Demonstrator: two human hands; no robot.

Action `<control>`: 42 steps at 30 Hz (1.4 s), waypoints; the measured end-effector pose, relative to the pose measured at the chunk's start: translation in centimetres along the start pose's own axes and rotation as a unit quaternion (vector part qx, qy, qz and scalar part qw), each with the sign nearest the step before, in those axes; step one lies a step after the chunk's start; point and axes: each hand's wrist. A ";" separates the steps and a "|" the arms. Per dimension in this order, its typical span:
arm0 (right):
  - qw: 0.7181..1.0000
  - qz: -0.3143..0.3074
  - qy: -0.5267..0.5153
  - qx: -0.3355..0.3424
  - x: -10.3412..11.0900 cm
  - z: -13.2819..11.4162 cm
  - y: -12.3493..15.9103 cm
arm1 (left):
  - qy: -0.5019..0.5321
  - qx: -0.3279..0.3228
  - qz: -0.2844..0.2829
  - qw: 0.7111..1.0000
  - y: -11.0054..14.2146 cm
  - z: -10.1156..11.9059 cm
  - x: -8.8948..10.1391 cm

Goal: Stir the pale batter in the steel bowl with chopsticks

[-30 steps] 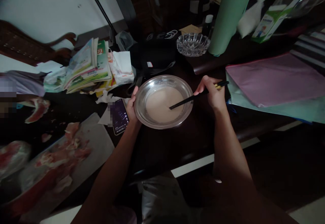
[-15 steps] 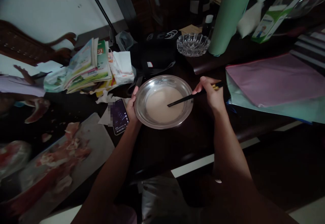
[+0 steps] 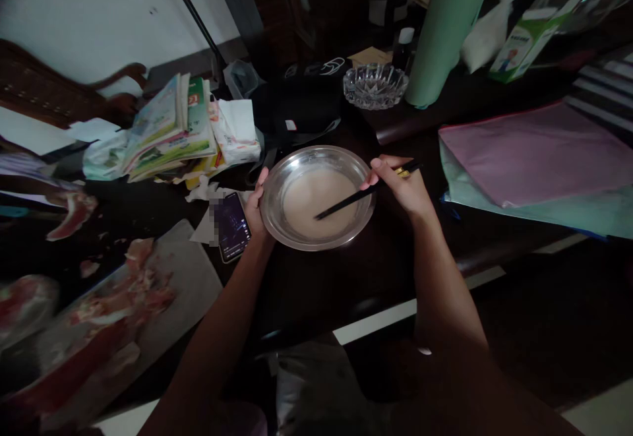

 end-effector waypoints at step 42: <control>0.998 -0.022 0.036 -0.056 0.2 -6.6 0.0 | -0.002 0.007 -0.010 1.000 -0.3 -0.2 0.5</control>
Point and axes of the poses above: each hand's wrist, its own y-axis away from the middle knuckle, its own x-axis out of the back of the hand, z = x × y, and after that the axes turned 10 degrees about y, right-handed
